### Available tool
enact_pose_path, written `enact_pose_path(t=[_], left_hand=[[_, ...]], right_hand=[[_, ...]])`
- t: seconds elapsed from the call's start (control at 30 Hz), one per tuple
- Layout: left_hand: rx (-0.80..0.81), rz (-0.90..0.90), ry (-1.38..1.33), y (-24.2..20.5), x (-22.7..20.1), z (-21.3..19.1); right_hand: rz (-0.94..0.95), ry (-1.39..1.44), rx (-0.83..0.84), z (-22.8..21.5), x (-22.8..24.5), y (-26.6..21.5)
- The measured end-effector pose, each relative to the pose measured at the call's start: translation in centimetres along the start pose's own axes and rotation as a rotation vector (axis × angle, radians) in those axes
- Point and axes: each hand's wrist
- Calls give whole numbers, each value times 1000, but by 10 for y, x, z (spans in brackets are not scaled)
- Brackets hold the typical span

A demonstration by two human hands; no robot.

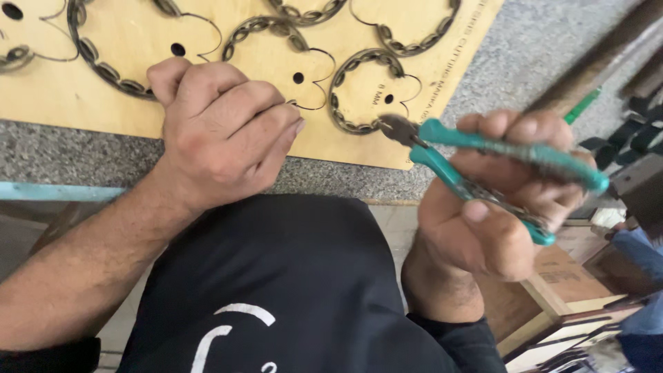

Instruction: The person uses pliers and a hammer to attach small metal pieces to flower-shaped outlines on a wooden board. They repeatedly position the metal pieces, secure them with the hammer, and adjust the board to access different sections.

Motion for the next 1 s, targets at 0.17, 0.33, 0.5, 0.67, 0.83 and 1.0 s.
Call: enact_pose_path(t=[0.17, 0.33, 0.5, 0.67, 0.83, 1.0], left_hand=[[0, 33, 48, 15, -3, 1], [-1, 120, 108, -2, 6, 9], [21, 26, 139, -6, -6, -1], [36, -73, -97, 23, -61, 6], [340, -514, -761, 46, -130, 30], [216, -689, -1114, 64, -149, 60]], right_hand=[[-27, -699, -131, 9, 18, 20], [-180, -1305, -96, -58, 15, 17], [-83, -1627, -330, -164, 51, 28], [160, -1490, -205, -196, 67, 46], [149, -835, -141, -121, 82, 22], [-45, -1067, 732, -76, 80, 22]])
Point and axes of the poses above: each hand's wrist, its own y-axis towards the middle knuckle, its own z-axis out of the palm, x = y × z, and after that the axes turned 10 degrees about y, right-handed
